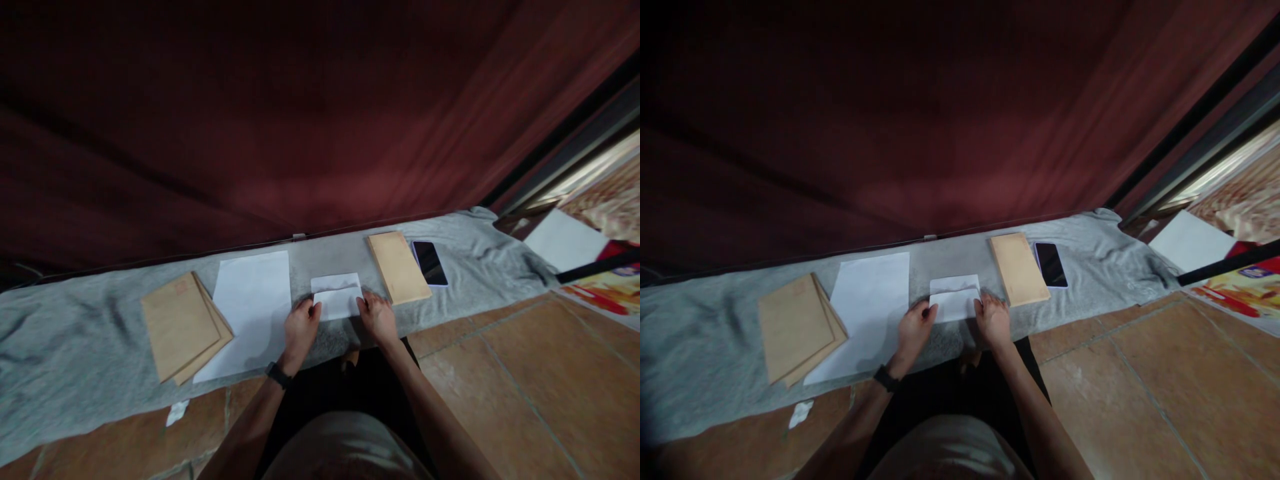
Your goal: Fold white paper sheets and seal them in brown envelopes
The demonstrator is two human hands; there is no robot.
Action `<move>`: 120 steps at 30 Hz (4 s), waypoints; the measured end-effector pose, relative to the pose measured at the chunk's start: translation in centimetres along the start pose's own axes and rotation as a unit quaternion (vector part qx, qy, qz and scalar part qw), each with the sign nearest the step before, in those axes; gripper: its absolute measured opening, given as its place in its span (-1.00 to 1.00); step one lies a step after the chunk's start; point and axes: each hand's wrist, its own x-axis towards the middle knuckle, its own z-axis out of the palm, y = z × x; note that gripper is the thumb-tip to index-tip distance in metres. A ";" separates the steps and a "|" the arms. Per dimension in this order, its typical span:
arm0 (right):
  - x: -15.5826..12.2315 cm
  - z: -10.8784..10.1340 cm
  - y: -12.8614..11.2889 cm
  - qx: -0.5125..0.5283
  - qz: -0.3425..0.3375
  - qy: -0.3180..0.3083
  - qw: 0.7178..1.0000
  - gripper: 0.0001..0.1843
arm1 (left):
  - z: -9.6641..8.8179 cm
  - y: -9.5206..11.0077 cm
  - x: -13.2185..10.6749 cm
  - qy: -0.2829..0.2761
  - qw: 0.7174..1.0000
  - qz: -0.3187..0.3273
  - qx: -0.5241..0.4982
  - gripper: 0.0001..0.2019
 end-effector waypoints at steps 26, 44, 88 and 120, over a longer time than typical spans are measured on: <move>3.6 0.5 -1.4 -0.062 0.040 0.030 0.997 -0.73 | -1.0 2.3 3.3 -0.014 0.991 -0.028 0.129 -0.62; 2.0 1.4 -1.9 0.032 -0.082 0.091 0.992 -0.60 | -0.8 2.5 3.5 -0.026 0.988 -0.026 0.152 -0.60; 0.2 3.5 -2.7 -0.025 -0.140 0.044 0.989 -0.40 | 4.4 2.6 0.0 0.048 0.972 0.210 0.092 -0.40; -4.8 2.7 1.0 0.059 -0.204 0.086 0.973 -0.51 | 3.7 2.5 -0.7 0.077 0.976 0.185 0.081 -0.42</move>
